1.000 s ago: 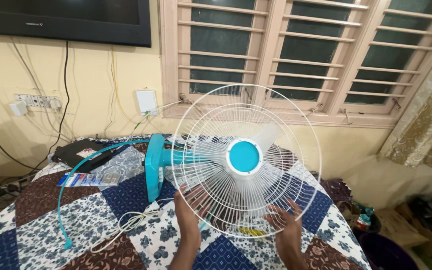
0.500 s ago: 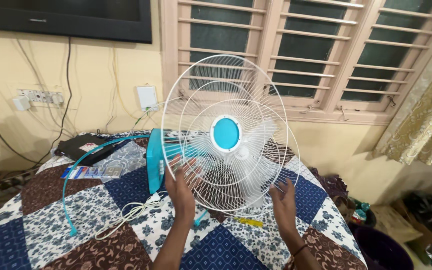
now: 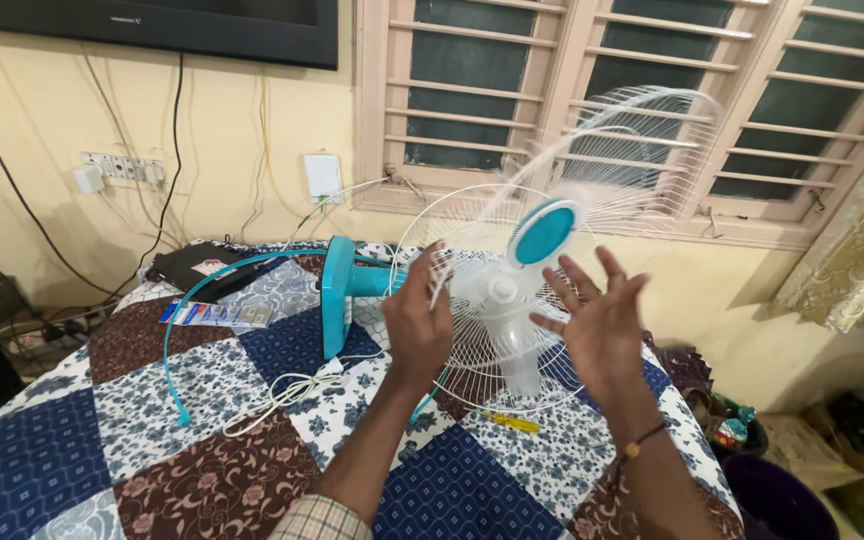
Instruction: The person assembles a table fan on a bed. They use a screwdriver to tighten the central hub of the front grill, then attach the front grill to the fan head. Finally, they place the outer ring around the fan and secure it with a screw.
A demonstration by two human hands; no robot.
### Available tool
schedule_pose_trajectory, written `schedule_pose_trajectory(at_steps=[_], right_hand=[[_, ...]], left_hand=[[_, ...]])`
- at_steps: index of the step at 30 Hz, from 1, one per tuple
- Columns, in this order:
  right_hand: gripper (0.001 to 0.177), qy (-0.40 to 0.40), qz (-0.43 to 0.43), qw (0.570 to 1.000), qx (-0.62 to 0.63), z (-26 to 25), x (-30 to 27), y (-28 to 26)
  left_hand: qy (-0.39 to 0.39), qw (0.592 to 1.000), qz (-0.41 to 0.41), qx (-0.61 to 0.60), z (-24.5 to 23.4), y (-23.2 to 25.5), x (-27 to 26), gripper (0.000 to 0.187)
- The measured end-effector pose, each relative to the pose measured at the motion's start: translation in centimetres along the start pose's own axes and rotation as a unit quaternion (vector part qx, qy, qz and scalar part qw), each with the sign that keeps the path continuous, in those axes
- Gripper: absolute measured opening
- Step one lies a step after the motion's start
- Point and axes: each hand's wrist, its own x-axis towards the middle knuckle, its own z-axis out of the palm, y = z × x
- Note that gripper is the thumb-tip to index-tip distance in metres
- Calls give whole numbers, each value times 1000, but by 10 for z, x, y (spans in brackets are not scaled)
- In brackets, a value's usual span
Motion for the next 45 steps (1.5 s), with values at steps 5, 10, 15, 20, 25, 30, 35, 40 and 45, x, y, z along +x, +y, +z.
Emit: schedule_pose_trajectory(at_steps=[5,10,15,20,25,30,35,40,45], right_hand=[[128,-32,-3,978,204,-4,-6,-37],[138,-119,-8,914,388,-47,-12,-45],[124,-72,-7,925,373,-90,-2,-33],[110,-108,-2,903,417,-109,-8,1],[97,-244,1,870,427,-113,-21,34],[94,-225,33,860,457,-107,-29,63],[93,-202,60,860,464,-116,-29,85],[92,-177,90,861,468,-140,-25,109],[91,-148,128,859,473,-163,-20,145]], left_hand=[[-86,987,121,69,-7,15,14,60],[-80,946,300,89,-13,20,28,44],[-140,890,408,147,-10,20,34,42],[-184,864,430,187,-13,1,16,43],[-224,854,409,232,-24,-26,-24,44],[-219,891,268,293,-31,-51,-56,67],[-316,887,-261,213,-28,-78,-102,101],[-61,716,-663,-209,-21,-98,-133,65],[88,649,-723,-219,-9,-92,-134,51]])
